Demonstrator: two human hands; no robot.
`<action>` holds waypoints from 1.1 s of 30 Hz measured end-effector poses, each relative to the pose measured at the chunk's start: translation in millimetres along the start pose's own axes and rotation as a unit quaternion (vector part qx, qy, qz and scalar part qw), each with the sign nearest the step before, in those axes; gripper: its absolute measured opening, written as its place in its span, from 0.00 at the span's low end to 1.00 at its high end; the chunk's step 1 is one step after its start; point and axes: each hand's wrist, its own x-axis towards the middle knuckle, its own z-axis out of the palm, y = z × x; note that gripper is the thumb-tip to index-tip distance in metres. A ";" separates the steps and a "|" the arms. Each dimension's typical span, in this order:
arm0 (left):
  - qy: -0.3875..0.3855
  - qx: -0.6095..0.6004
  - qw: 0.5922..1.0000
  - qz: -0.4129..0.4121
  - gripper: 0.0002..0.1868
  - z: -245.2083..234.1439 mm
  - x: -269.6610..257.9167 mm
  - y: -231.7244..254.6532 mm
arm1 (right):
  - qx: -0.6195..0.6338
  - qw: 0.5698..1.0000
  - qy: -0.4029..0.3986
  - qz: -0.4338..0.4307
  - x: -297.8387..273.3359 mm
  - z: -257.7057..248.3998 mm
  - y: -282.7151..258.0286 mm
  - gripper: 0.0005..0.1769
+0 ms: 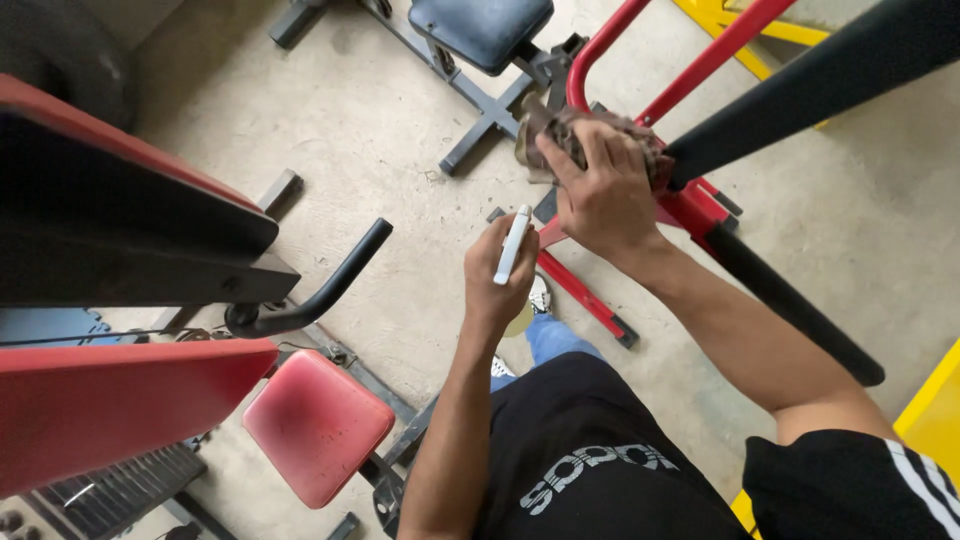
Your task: Wiping down various gym machines and benches using a spray bottle and a rag.
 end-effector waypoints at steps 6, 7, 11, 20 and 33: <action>0.022 0.017 0.999 0.027 0.12 8.8 22.9 10.1 | -0.230 0.972 0.027 0.046 30.8 64.3 36.6 0.33; 0.022 0.013 1.000 0.017 0.12 11.5 27.1 10.8 | -0.303 0.951 0.034 0.048 33.4 77.9 43.8 0.31; 0.059 0.029 0.997 0.029 0.11 19.2 43.6 9.9 | -0.184 0.981 -0.004 0.055 75.9 79.4 52.7 0.29; 0.135 0.011 0.991 0.002 0.11 30.1 77.7 10.0 | -0.078 0.957 -0.138 0.244 148.6 76.3 68.6 0.11; 0.045 -0.040 0.998 0.022 0.11 15.1 167.4 -8.5 | -0.074 0.969 -0.058 0.230 161.1 81.9 94.6 0.19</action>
